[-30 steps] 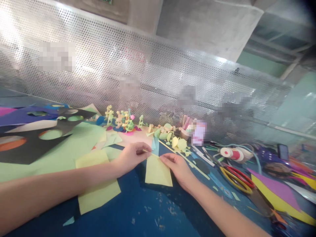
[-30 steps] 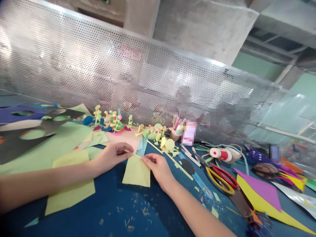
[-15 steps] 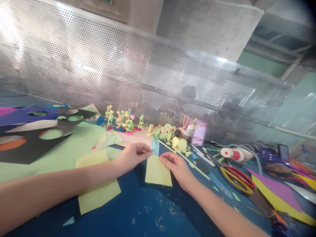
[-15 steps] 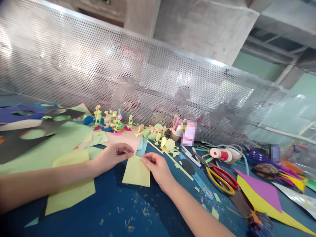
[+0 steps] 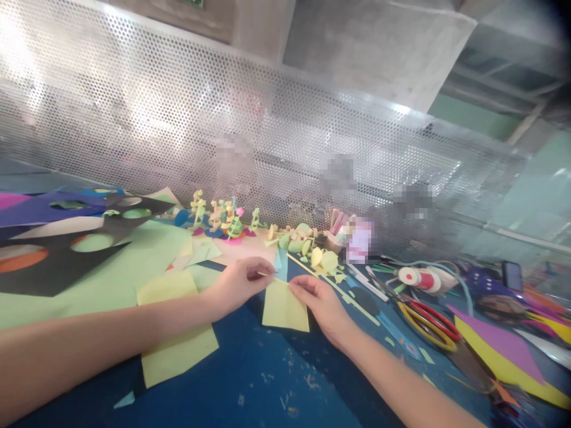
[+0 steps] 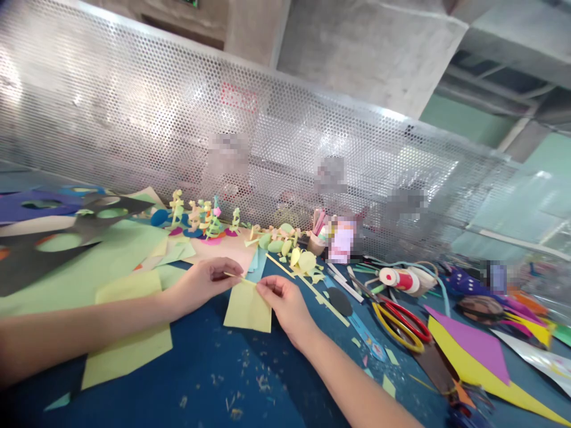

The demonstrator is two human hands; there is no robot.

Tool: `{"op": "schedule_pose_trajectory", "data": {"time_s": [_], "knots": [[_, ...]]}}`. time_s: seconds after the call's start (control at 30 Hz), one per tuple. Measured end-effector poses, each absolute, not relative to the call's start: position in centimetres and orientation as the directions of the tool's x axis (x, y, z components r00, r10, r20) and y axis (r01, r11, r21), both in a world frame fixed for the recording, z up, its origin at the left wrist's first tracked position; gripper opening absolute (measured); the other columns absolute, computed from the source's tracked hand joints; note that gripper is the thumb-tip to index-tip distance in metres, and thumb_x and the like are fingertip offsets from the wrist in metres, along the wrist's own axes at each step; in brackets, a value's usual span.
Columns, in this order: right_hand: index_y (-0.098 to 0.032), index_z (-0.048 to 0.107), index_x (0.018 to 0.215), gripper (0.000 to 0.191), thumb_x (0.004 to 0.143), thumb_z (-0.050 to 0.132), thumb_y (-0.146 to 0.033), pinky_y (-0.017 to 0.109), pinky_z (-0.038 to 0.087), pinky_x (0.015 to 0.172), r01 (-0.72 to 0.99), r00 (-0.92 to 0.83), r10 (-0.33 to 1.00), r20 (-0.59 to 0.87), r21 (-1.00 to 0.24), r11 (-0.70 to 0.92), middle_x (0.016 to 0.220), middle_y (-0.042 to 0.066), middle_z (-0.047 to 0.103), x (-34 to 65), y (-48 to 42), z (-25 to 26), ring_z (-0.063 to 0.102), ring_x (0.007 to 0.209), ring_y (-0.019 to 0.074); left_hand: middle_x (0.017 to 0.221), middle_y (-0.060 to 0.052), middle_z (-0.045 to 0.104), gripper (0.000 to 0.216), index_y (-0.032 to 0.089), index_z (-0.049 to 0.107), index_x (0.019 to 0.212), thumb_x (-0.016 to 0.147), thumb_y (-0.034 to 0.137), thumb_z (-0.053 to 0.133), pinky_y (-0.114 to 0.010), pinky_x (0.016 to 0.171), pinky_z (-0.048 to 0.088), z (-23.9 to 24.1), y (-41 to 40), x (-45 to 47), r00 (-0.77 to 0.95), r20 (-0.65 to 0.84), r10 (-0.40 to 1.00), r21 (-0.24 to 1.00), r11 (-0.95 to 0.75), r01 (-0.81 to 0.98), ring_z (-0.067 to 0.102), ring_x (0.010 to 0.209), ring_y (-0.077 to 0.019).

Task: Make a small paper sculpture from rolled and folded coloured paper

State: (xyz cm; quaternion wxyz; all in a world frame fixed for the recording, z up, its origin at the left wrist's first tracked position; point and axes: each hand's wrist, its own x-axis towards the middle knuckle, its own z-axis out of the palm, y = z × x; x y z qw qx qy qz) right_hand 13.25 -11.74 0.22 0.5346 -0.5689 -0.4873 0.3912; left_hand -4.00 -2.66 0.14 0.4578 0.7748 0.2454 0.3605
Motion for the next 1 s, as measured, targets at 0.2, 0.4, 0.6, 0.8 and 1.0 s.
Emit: {"op": "schedule_pose_trajectory", "data": {"time_s": [0.2, 0.4, 0.6, 0.8, 1.0], "knots": [[-0.018, 0.06, 0.076, 0.022, 0.069, 0.067, -0.038, 0.023, 0.037, 0.059, 0.147, 0.206, 0.973, 0.106, -0.986, 0.076, 0.067, -0.002, 0.061, 13.11, -11.83, 0.21, 0.052, 0.061, 0.0115, 0.079, -0.001, 0.065, 0.024, 0.018, 0.062, 0.081, 0.077, 0.04, 0.054, -0.027, 0.071, 0.047, 0.18, -2.66, -4.05, 0.623, 0.299, 0.723, 0.885, -0.454, 0.101, 0.06, 0.074, -0.0157], [-0.018, 0.062, 0.08, 0.024, 0.068, 0.068, -0.039, 0.025, 0.04, 0.063, 0.104, 0.238, 0.967, 0.085, -0.993, 0.061, 0.071, -0.001, 0.063, 13.3, -11.57, 0.08, 0.055, 0.065, 0.014, 0.086, -0.002, 0.066, 0.017, 0.018, 0.06, 0.085, 0.076, 0.031, 0.057, -0.027, 0.077, 0.047, 0.04, -2.58, -3.96, 0.61, 0.358, 0.707, 0.872, -0.487, 0.052, 0.061, 0.08, -0.015], [-0.018, 0.062, 0.078, 0.027, 0.069, 0.067, -0.043, 0.026, 0.041, 0.062, 0.095, 0.239, 0.968, 0.075, -0.994, 0.053, 0.071, 0.0, 0.064, 13.45, -11.55, -0.11, 0.056, 0.065, 0.0153, 0.088, -0.003, 0.065, 0.017, 0.017, 0.06, 0.087, 0.077, 0.03, 0.055, -0.028, 0.079, 0.048, 0.26, -2.74, -4.07, 0.616, 0.363, 0.699, 0.877, -0.479, 0.027, 0.061, 0.082, -0.0152], [-0.017, 0.061, 0.08, 0.029, 0.069, 0.066, -0.044, 0.025, 0.041, 0.06, 0.119, 0.222, 0.971, 0.086, -0.991, 0.061, 0.071, 0.001, 0.064, 13.4, -11.72, -0.07, 0.056, 0.064, 0.0152, 0.088, -0.003, 0.067, 0.021, 0.018, 0.062, 0.085, 0.075, 0.036, 0.056, -0.029, 0.081, 0.047, 0.45, -2.8, -4.1, 0.64, 0.294, 0.709, 0.892, -0.444, 0.081, 0.062, 0.084, -0.0168], [-0.017, 0.06, 0.08, 0.026, 0.069, 0.067, -0.04, 0.024, 0.039, 0.059, 0.117, 0.226, 0.97, 0.083, -0.991, 0.058, 0.069, -0.001, 0.063, 13.16, -11.86, 0.3, 0.053, 0.062, 0.0127, 0.087, -0.002, 0.066, 0.019, 0.018, 0.062, 0.084, 0.076, 0.034, 0.056, -0.028, 0.079, 0.047, 0.18, -2.66, -4.13, 0.646, 0.303, 0.7, 0.883, -0.461, 0.085, 0.062, 0.082, -0.0161]]}}
